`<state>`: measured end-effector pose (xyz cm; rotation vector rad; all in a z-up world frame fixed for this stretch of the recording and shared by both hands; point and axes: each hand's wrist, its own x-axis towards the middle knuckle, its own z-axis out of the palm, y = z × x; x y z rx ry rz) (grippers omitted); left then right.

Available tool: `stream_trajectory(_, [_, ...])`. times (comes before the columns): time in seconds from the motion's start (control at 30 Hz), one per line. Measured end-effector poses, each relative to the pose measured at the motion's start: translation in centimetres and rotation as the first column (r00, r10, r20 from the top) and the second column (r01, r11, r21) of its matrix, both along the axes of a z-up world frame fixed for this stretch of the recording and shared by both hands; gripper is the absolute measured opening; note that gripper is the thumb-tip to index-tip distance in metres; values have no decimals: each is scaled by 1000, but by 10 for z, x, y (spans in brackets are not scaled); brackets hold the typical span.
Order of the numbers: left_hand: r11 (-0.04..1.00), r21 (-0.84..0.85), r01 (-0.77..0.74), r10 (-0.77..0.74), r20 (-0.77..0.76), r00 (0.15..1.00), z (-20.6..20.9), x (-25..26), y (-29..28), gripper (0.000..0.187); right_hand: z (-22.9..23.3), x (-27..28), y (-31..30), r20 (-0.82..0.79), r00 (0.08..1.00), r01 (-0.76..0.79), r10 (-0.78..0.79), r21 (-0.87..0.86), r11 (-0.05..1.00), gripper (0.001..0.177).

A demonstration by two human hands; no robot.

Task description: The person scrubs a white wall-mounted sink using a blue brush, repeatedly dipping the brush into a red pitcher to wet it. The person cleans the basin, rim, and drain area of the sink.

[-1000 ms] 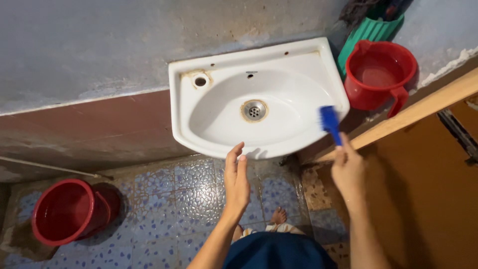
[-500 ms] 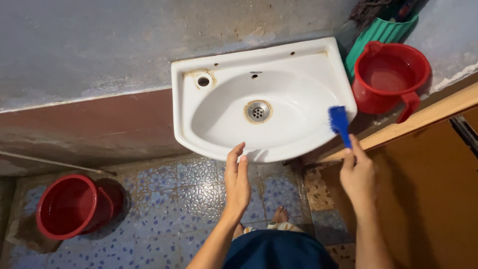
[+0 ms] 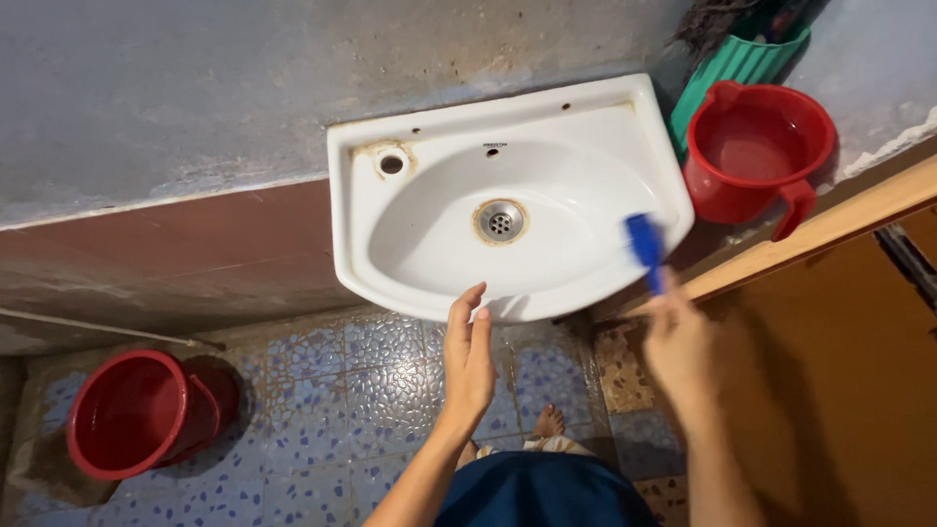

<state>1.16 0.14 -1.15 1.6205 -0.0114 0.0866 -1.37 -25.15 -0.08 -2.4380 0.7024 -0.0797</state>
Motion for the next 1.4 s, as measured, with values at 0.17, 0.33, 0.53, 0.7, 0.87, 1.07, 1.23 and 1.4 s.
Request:
stream_trajectory(0.17, [999,35,22,-22,-5,1000,2,0,-4,42,-3,-17,40,-10,961,-273,277,146,951,47])
stream_trajectory(0.33, [1000,12,8,-8,38,999,2,0,-1,41,6,6,-13,243,967,-92,78,44,995,43])
stream_trajectory(0.53, [1000,-12,-6,6,10,1000,0,-5,2,41,-10,-5,39,123,962,-256,242,106,961,43])
stream_trajectory(0.7, [998,2,-63,63,36,997,1,-5,15,42,-7,6,34,93,970,-239,226,177,955,42])
stream_trajectory(0.87, [989,28,-148,147,21,989,-3,-8,37,42,4,19,-19,-32,998,49,-53,-108,993,46])
stream_trajectory(1.07, [994,7,-105,105,2,994,-5,-13,27,41,-6,17,70,1,911,-405,412,184,896,44])
stream_trajectory(1.23, [993,27,-115,114,46,992,3,-7,27,41,20,28,49,-35,942,-333,333,25,943,41])
stream_trajectory(1.4, [990,-24,-142,143,39,989,3,-7,34,41,21,50,42,-181,883,-452,433,-79,888,40])
